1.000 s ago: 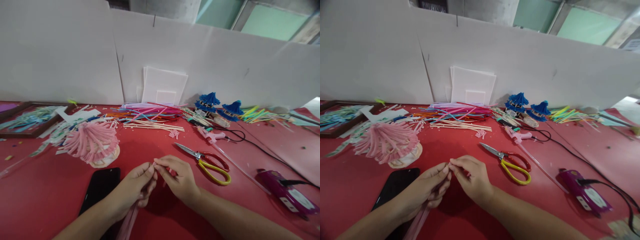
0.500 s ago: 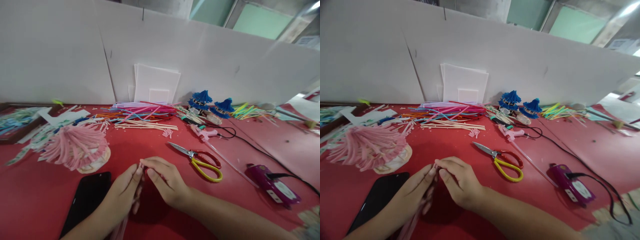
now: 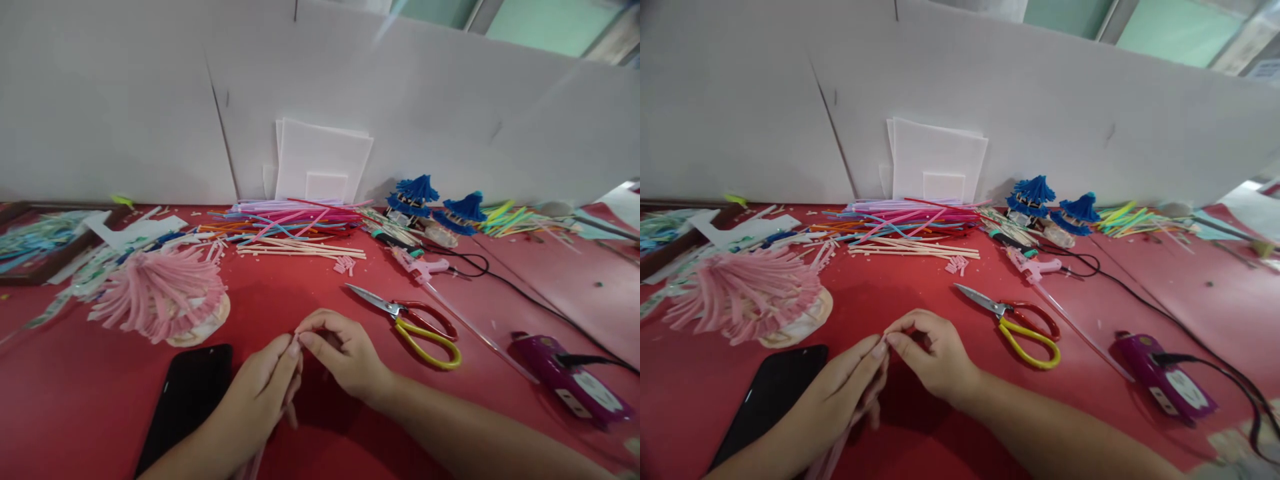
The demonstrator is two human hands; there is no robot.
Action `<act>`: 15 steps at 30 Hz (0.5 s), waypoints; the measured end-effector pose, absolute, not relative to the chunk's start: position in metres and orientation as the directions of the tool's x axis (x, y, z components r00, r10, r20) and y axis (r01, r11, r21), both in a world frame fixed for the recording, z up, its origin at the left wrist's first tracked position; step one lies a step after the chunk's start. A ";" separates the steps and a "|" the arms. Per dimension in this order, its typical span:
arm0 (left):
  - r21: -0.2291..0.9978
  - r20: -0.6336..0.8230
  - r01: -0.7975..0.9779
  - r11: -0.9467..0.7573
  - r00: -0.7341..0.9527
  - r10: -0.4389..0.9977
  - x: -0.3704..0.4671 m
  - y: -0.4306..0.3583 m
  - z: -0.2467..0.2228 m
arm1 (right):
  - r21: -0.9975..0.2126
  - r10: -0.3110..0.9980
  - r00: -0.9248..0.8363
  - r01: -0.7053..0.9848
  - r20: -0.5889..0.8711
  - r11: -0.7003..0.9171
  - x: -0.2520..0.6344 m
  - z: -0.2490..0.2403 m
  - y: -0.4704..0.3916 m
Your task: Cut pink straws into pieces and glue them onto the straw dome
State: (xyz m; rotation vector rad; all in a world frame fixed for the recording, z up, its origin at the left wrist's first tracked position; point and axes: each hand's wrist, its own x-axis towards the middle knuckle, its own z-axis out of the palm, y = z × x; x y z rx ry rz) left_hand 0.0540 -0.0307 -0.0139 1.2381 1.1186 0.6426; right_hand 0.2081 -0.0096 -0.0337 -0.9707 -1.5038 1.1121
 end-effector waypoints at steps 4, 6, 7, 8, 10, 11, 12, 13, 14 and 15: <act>0.954 -0.292 0.175 0.244 0.364 0.884 0.056 -0.030 -0.011 | -0.946 0.936 -0.221 0.109 0.275 0.304 0.210 -0.032 -0.013; 0.949 -0.313 0.109 0.295 0.398 0.862 0.056 -0.030 -0.008 | -0.928 0.922 -0.230 0.134 0.313 0.348 0.212 -0.031 -0.014; 0.938 -0.335 0.063 0.342 0.428 0.840 0.056 -0.029 -0.007 | -0.923 0.918 -0.228 0.134 0.325 0.360 0.214 -0.031 -0.014; 0.919 -0.354 0.014 0.393 0.464 0.812 0.056 -0.029 -0.007 | -0.923 0.916 -0.222 0.119 0.334 0.366 0.215 -0.031 -0.014; 0.873 -0.379 -0.066 0.483 0.531 0.758 0.054 -0.028 -0.006 | -0.923 0.910 -0.207 0.067 0.359 0.379 0.218 -0.031 -0.013; 0.853 -0.389 -0.087 0.514 0.552 0.738 0.054 -0.028 -0.006 | -0.921 0.906 -0.203 0.043 0.371 0.386 0.220 -0.031 -0.013; 0.842 -0.395 -0.096 0.531 0.562 0.727 0.053 -0.028 -0.006 | -0.920 0.903 -0.201 0.023 0.380 0.392 0.221 -0.031 -0.012; 0.837 -0.399 -0.095 0.538 0.567 0.721 0.053 -0.029 -0.006 | -0.918 0.900 -0.204 0.013 0.386 0.397 0.222 -0.031 -0.012; 0.837 -0.403 -0.089 0.540 0.569 0.717 0.053 -0.029 -0.006 | -0.917 0.897 -0.210 0.012 0.388 0.399 0.222 -0.031 -0.012; 0.839 -0.403 -0.083 0.538 0.570 0.716 0.053 -0.029 -0.006 | -0.917 0.897 -0.219 0.015 0.385 0.398 0.222 -0.031 -0.012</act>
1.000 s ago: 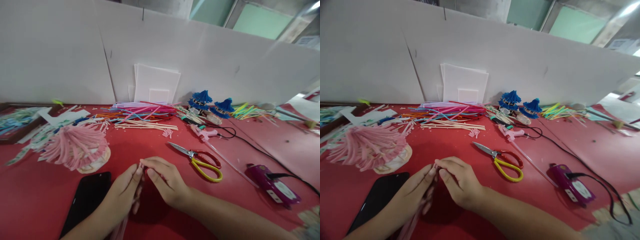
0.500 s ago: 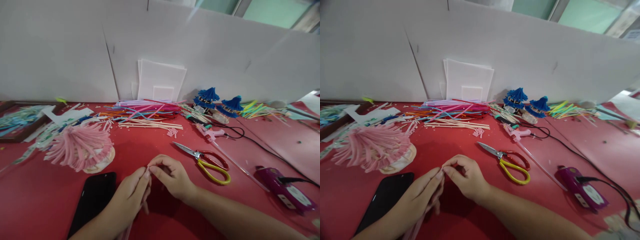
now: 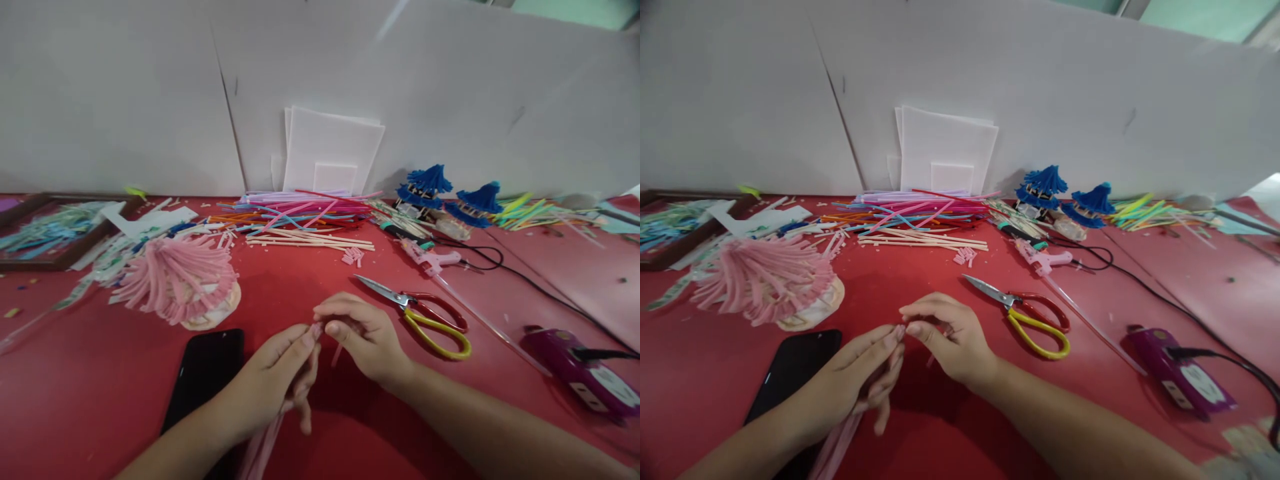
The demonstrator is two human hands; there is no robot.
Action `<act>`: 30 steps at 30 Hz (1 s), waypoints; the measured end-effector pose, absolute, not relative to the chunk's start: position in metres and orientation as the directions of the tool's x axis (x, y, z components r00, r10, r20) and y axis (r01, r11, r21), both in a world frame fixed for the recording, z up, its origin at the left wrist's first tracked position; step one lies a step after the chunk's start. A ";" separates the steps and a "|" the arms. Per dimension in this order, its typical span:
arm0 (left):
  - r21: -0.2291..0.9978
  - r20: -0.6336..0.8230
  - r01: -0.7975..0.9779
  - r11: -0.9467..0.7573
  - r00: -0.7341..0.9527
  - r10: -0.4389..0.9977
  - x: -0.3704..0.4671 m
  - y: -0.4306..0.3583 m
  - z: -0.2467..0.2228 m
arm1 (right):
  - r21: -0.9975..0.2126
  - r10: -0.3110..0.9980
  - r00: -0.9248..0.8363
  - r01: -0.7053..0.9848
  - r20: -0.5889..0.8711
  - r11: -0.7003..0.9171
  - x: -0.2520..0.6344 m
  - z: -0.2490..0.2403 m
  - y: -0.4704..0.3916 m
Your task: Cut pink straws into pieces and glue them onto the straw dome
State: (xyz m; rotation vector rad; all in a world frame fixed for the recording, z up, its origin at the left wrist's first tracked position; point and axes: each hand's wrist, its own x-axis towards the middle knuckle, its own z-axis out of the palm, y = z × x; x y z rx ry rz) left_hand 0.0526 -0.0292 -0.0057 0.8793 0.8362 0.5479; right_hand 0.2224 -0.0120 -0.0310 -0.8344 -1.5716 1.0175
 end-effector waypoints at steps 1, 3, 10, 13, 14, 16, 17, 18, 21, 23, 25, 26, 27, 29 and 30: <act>0.841 -0.399 -0.081 0.534 0.573 0.716 0.053 -0.030 -0.005 | -0.919 0.896 -0.229 0.018 0.380 0.394 0.222 -0.031 -0.012; 0.843 -0.390 -0.082 0.532 0.588 0.709 0.053 -0.030 -0.005 | -0.925 0.897 -0.250 0.012 0.364 0.379 0.220 -0.031 -0.012; 0.809 -0.417 -0.054 0.586 0.649 0.636 0.051 -0.030 -0.004 | -0.986 0.918 -0.362 -0.099 0.164 0.137 0.220 -0.026 -0.011; 0.806 -0.452 -0.008 0.592 0.637 0.624 0.052 -0.031 -0.006 | -0.992 0.906 -0.405 -0.080 0.121 0.097 0.223 -0.023 -0.010; 0.812 -0.459 0.003 0.583 0.620 0.636 0.053 -0.031 -0.006 | -0.993 0.913 -0.390 -0.039 0.120 0.114 0.223 -0.022 -0.010; 0.838 -0.457 0.013 0.546 0.565 0.687 0.054 -0.031 -0.008 | -0.983 0.937 -0.324 0.081 0.131 0.166 0.224 -0.023 -0.009; 0.851 -0.449 0.009 0.525 0.531 0.718 0.054 -0.031 -0.008 | -0.973 0.949 -0.284 0.138 0.139 0.184 0.224 -0.023 -0.008; 0.876 -0.428 0.013 0.482 0.483 0.764 0.054 -0.031 -0.008 | -0.963 0.959 -0.244 0.184 0.147 0.195 0.225 -0.024 -0.007; 0.964 -0.230 0.205 0.173 0.301 0.925 0.052 -0.031 -0.006 | -0.949 0.974 -0.162 0.249 0.157 0.194 0.226 -0.026 -0.005; 0.908 -0.060 0.415 -0.055 0.260 0.964 0.050 -0.032 -0.004 | -0.947 0.977 -0.155 0.260 0.150 0.186 0.226 -0.027 -0.004; 0.850 -0.008 0.508 -0.138 0.274 0.962 0.048 -0.032 -0.004 | -0.944 0.977 -0.166 0.278 0.136 0.179 0.227 -0.026 -0.003; 0.847 -0.016 0.514 -0.134 0.277 0.961 0.047 -0.032 -0.004 | -0.941 0.975 -0.183 0.289 0.126 0.176 0.228 -0.026 -0.002; 0.853 -0.031 0.508 -0.118 0.275 0.961 0.046 -0.031 -0.006 | -0.938 0.971 -0.208 0.301 0.114 0.175 0.230 -0.024 -0.001; 0.870 -0.081 0.488 -0.061 0.265 0.961 0.045 -0.028 -0.008 | -0.927 0.954 -0.286 0.330 0.085 0.182 0.238 -0.020 0.004; 0.878 -0.114 0.478 -0.025 0.261 0.959 0.045 -0.027 -0.010 | -0.920 0.941 -0.332 0.344 0.068 0.188 0.245 -0.018 0.008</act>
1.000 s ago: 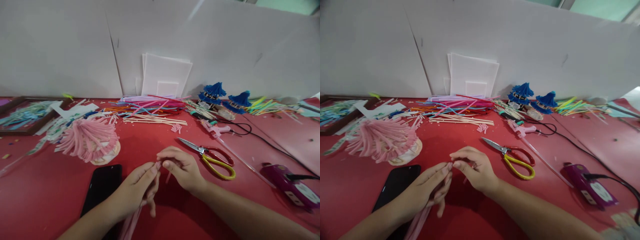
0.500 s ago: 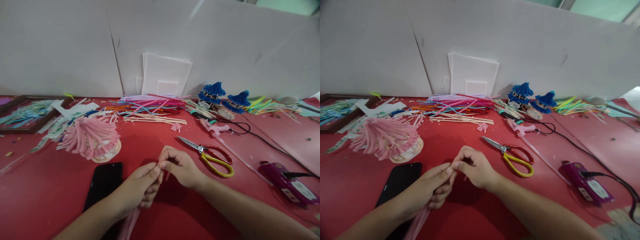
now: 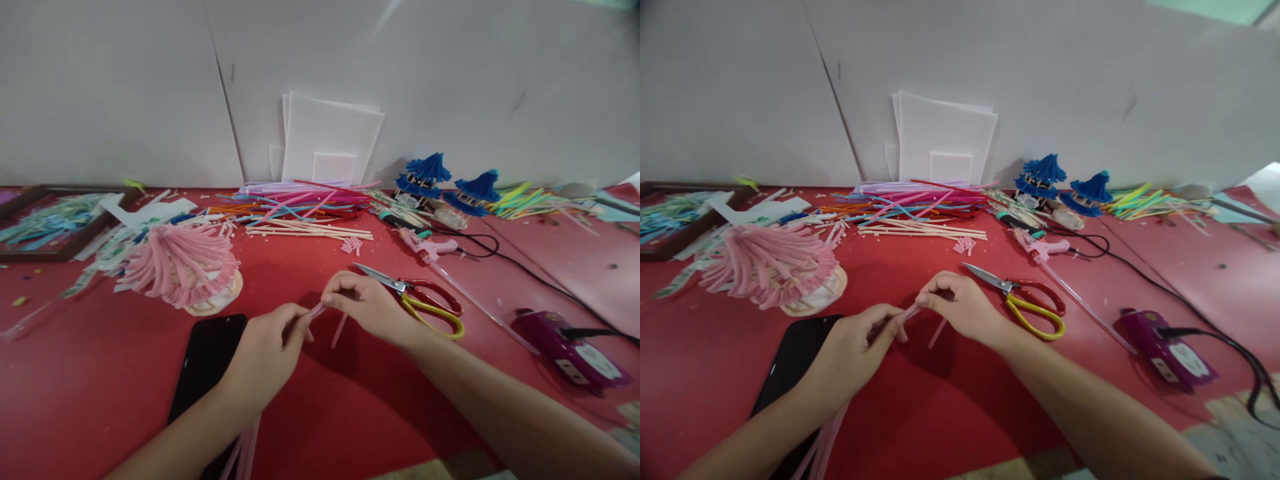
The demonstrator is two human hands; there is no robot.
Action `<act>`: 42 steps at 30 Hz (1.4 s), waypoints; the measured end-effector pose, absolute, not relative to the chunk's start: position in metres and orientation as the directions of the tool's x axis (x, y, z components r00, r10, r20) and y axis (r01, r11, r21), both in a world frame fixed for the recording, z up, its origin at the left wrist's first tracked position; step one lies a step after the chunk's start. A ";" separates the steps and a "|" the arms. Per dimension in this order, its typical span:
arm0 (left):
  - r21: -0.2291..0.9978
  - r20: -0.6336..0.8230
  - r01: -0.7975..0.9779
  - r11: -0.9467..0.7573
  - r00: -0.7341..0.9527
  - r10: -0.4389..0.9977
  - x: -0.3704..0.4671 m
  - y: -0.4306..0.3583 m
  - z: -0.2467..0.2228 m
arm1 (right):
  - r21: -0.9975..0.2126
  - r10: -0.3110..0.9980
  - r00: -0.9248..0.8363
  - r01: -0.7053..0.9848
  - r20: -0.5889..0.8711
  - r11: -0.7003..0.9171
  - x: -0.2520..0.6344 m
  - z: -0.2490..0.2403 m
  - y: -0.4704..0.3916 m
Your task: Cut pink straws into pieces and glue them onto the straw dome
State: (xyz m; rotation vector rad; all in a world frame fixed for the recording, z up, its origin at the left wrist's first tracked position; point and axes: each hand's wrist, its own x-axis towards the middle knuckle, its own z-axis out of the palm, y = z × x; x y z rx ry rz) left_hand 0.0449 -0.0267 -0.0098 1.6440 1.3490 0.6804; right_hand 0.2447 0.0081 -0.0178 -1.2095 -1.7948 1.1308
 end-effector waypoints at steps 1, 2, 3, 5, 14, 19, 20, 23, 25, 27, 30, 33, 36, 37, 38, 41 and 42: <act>0.886 -0.150 0.463 0.015 0.257 0.955 0.045 -0.025 -0.011 | -0.914 0.924 -0.379 0.356 0.047 0.193 0.252 -0.015 0.012; 0.895 -0.190 0.441 0.062 0.254 0.948 0.045 -0.023 -0.012 | -0.902 0.896 -0.443 0.376 0.025 0.210 0.260 -0.013 0.016; 0.904 -0.232 0.413 0.113 0.251 0.940 0.045 -0.021 -0.013 | -0.881 0.854 -0.520 0.403 0.003 0.249 0.267 -0.011 0.020; 0.915 -0.303 0.344 0.208 0.248 0.920 0.046 -0.017 -0.014 | -0.791 0.726 -0.687 0.463 -0.034 0.401 0.279 -0.009 0.025; 0.916 -0.397 0.186 0.356 0.286 0.872 0.048 -0.015 -0.009 | -0.579 0.670 -0.683 0.431 0.291 0.691 0.260 -0.007 0.004; 0.911 -0.413 0.156 0.383 0.393 0.822 0.051 -0.023 -0.006 | -0.459 0.586 -0.654 0.383 0.477 0.801 0.250 -0.011 -0.003; 0.910 -0.413 0.144 0.390 0.408 0.814 0.052 -0.023 -0.005 | -0.479 0.582 -0.683 0.369 0.442 0.796 0.249 -0.013 -0.004; 0.902 -0.421 0.104 0.419 0.429 0.799 0.052 -0.022 -0.006 | -0.491 0.588 -0.740 0.398 0.328 0.775 0.248 -0.017 -0.006; 0.890 -0.433 0.071 0.451 0.442 0.785 0.052 -0.020 -0.007 | -0.456 0.613 -0.737 0.459 0.284 0.763 0.248 -0.017 -0.008; 0.872 -0.446 0.027 0.489 0.456 0.770 0.051 -0.018 -0.006 | -0.473 0.653 -0.704 0.492 0.279 0.731 0.249 -0.016 -0.009; 0.837 -0.458 -0.053 0.545 0.479 0.749 0.046 -0.014 -0.001 | -0.597 0.714 -0.625 0.453 0.317 0.662 0.252 -0.013 -0.007; 0.780 -0.421 -0.256 0.571 0.459 0.782 0.039 -0.013 0.007 | -0.903 0.903 -0.329 0.234 0.276 0.361 0.253 -0.013 0.000; 0.782 -0.349 -0.405 0.474 0.347 0.871 0.039 -0.012 0.006 | -0.991 0.983 -0.124 -0.030 0.133 0.130 0.245 -0.019 0.003; 0.810 -0.321 -0.403 0.426 0.304 0.897 0.040 -0.012 0.004 | -0.992 0.987 -0.119 -0.072 0.111 0.103 0.240 -0.021 0.002; 0.837 -0.294 -0.392 0.383 0.267 0.918 0.042 -0.012 0.000 | -0.991 0.989 -0.124 -0.122 0.078 0.063 0.235 -0.023 0.000; 0.904 -0.226 -0.332 0.269 0.164 0.960 0.047 -0.014 -0.010 | -0.969 0.985 -0.171 -0.242 -0.013 -0.055 0.217 -0.027 -0.014; 0.921 -0.208 -0.305 0.240 0.135 0.969 0.047 -0.015 -0.012 | -0.960 0.981 -0.190 -0.265 -0.037 -0.087 0.212 -0.027 -0.019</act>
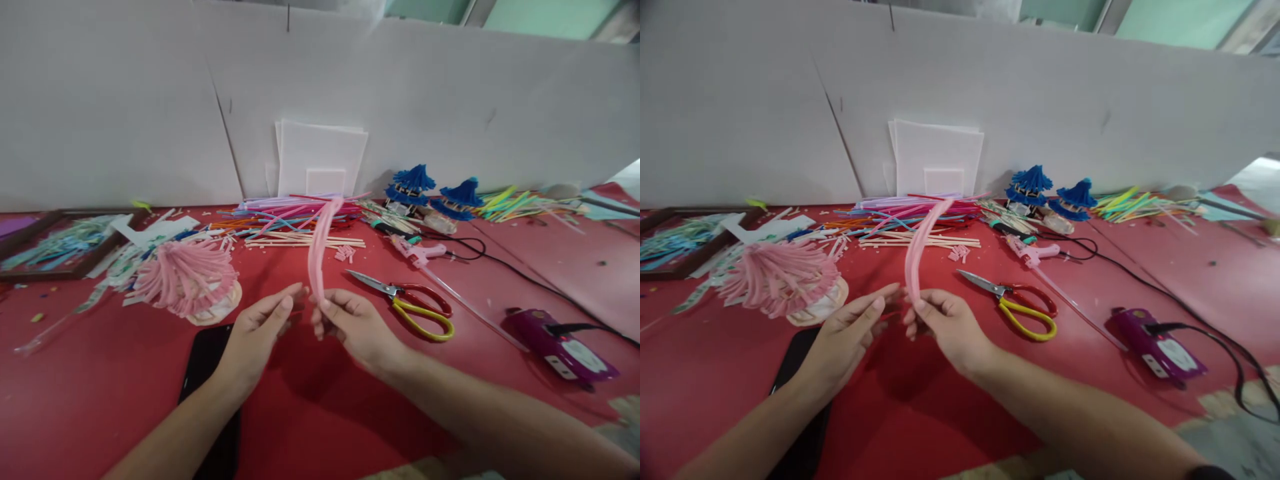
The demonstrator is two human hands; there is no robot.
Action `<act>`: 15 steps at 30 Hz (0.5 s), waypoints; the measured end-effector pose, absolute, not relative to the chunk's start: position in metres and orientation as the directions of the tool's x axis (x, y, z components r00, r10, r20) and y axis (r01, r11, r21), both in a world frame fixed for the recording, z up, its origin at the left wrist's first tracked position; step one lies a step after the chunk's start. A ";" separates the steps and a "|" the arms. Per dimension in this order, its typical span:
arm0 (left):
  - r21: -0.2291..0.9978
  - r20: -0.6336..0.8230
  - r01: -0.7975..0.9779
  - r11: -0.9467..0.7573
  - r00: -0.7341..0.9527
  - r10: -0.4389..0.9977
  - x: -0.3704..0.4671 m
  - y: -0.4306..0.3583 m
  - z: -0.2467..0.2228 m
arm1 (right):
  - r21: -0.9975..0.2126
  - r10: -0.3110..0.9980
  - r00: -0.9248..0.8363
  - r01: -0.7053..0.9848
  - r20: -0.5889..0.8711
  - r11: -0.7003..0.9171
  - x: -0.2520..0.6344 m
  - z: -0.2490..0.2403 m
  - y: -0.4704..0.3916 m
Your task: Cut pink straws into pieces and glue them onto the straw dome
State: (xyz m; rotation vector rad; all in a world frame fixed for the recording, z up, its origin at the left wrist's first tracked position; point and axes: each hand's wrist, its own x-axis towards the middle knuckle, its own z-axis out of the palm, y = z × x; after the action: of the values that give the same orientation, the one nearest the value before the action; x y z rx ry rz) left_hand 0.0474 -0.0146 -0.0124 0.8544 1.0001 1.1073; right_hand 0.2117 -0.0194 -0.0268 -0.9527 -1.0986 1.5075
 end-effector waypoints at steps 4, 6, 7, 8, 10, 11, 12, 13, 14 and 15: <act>0.965 -0.174 -0.182 0.190 0.097 0.980 0.047 -0.018 -0.011 | -0.940 0.965 -0.247 -0.299 -0.090 -0.164 0.200 -0.022 -0.034; 0.972 -0.175 -0.145 0.188 0.099 0.980 0.047 -0.019 -0.008 | -0.938 0.957 -0.270 -0.294 -0.102 -0.183 0.198 -0.019 -0.035; 0.972 -0.175 -0.140 0.187 0.097 0.980 0.047 -0.019 -0.008 | -0.939 0.954 -0.278 -0.287 -0.110 -0.192 0.197 -0.019 -0.035; 0.971 -0.176 -0.146 0.189 0.094 0.980 0.047 -0.019 -0.007 | -0.939 0.951 -0.285 -0.277 -0.122 -0.203 0.197 -0.018 -0.034; 0.965 -0.184 -0.173 0.199 0.096 0.978 0.048 -0.019 -0.007 | -0.940 0.944 -0.299 -0.258 -0.143 -0.224 0.197 -0.018 -0.033; 0.959 -0.192 -0.193 0.209 0.103 0.976 0.049 -0.019 -0.008 | -0.941 0.940 -0.310 -0.250 -0.145 -0.228 0.197 -0.019 -0.032; 0.951 -0.202 -0.216 0.222 0.111 0.973 0.049 -0.019 -0.008 | -0.942 0.935 -0.324 -0.244 -0.145 -0.230 0.198 -0.019 -0.031; 0.941 -0.211 -0.243 0.233 0.114 0.971 0.050 -0.019 -0.008 | -0.945 0.930 -0.341 -0.236 -0.137 -0.225 0.200 -0.020 -0.030; 0.931 -0.220 -0.273 0.243 0.113 0.969 0.050 -0.018 -0.008 | -0.952 0.928 -0.354 -0.225 -0.118 -0.207 0.202 -0.022 -0.030; 0.919 -0.229 -0.304 0.251 0.107 0.968 0.050 -0.017 -0.008 | -0.964 0.931 -0.355 -0.209 -0.085 -0.167 0.205 -0.023 -0.029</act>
State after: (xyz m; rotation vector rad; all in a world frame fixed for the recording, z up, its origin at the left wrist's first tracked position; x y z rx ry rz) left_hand 0.0502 -0.0170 -0.0076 0.8321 1.0317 1.1159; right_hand 0.2049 -0.0294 -0.0232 -0.9334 -1.2069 1.6643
